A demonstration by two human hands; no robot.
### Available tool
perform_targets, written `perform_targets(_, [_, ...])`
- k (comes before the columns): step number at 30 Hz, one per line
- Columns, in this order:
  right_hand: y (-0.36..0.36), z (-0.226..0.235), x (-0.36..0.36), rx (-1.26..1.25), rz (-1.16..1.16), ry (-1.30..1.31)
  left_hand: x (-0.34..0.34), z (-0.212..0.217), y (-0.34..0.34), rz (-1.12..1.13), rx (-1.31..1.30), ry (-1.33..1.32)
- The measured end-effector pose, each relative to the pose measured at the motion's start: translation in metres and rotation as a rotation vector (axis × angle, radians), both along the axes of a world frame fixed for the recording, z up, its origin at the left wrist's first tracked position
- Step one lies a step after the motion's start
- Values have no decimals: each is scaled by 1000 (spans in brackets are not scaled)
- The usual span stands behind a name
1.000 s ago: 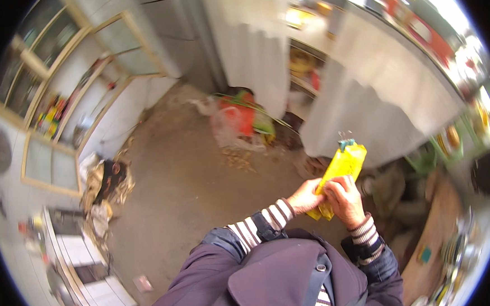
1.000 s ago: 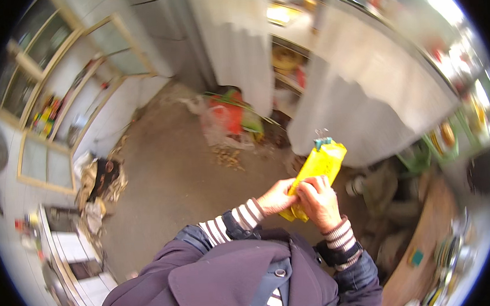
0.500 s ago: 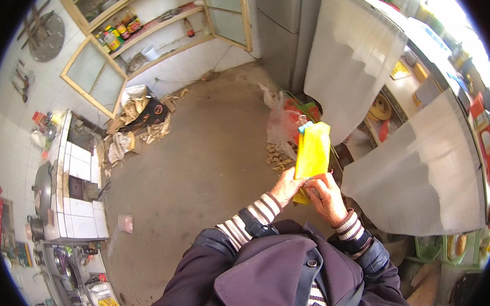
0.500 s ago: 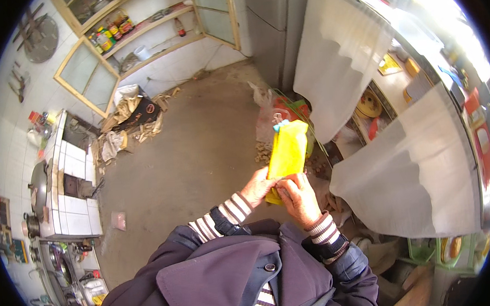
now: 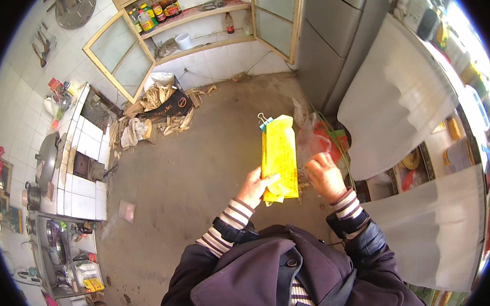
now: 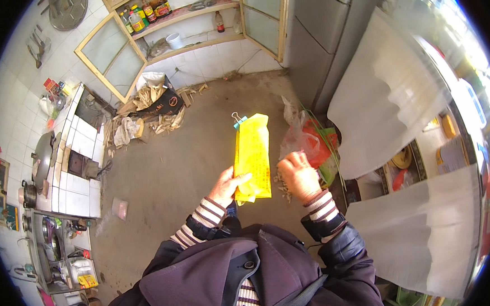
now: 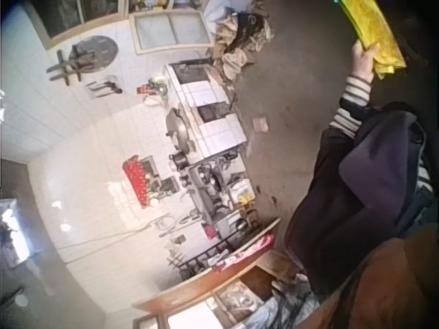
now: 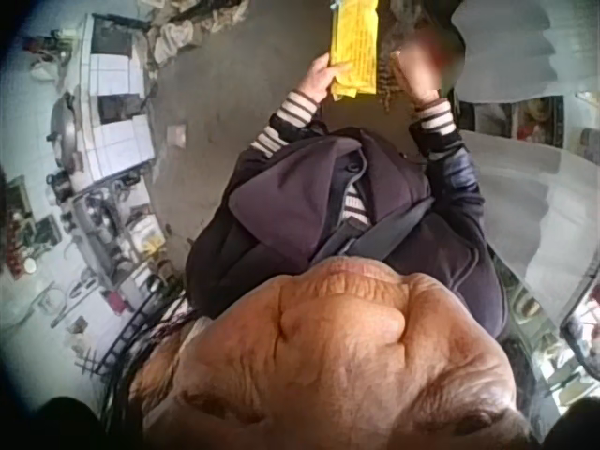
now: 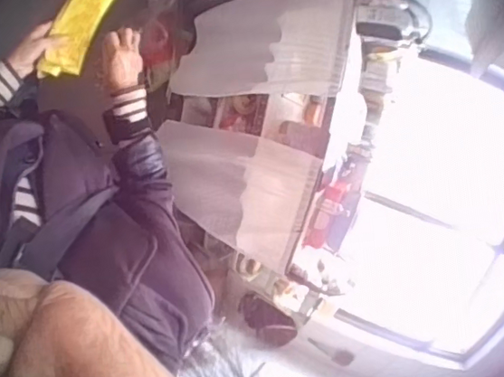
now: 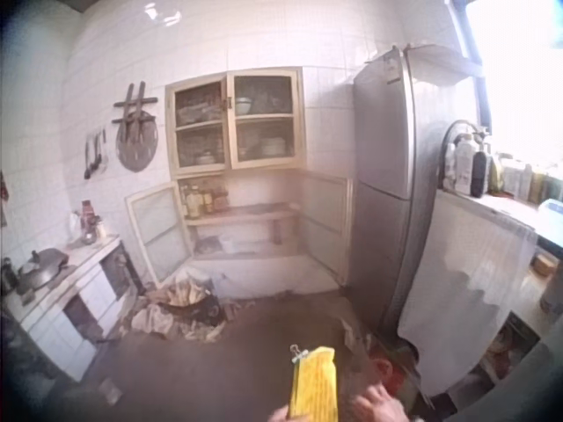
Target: The person closes a small container, picks up a yellow packet and places it on a shelf, then picks up a clear plastic container and carries it through a doorway into another room. The person places the container on a chair and continues walking through the house.
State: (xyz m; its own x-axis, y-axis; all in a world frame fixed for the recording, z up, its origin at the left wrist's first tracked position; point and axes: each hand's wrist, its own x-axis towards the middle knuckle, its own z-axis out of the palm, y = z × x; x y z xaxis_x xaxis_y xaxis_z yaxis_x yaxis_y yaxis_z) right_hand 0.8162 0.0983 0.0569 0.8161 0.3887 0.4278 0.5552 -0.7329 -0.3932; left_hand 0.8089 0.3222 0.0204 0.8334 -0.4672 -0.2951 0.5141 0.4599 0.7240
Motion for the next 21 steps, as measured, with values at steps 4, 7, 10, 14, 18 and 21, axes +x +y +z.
perform_targets(4, [40,8,65,312,-189,55,60,-4,46,106,59,-102])
perform_targets(7, [88,21,105,312,0,52,107,-5,81,138,69,-92])
perform_targets(10, [130,15,141,345,182,166,150,-6,99,79,63,-208])
perform_targets(14, [130,0,205,212,-43,213,204,-4,132,1,9,-69])
perform_targets(18, [107,-18,256,316,-172,336,263,-6,139,51,-49,-133])
perform_targets(21, [100,-37,304,340,-149,348,317,-9,143,125,2,-191])
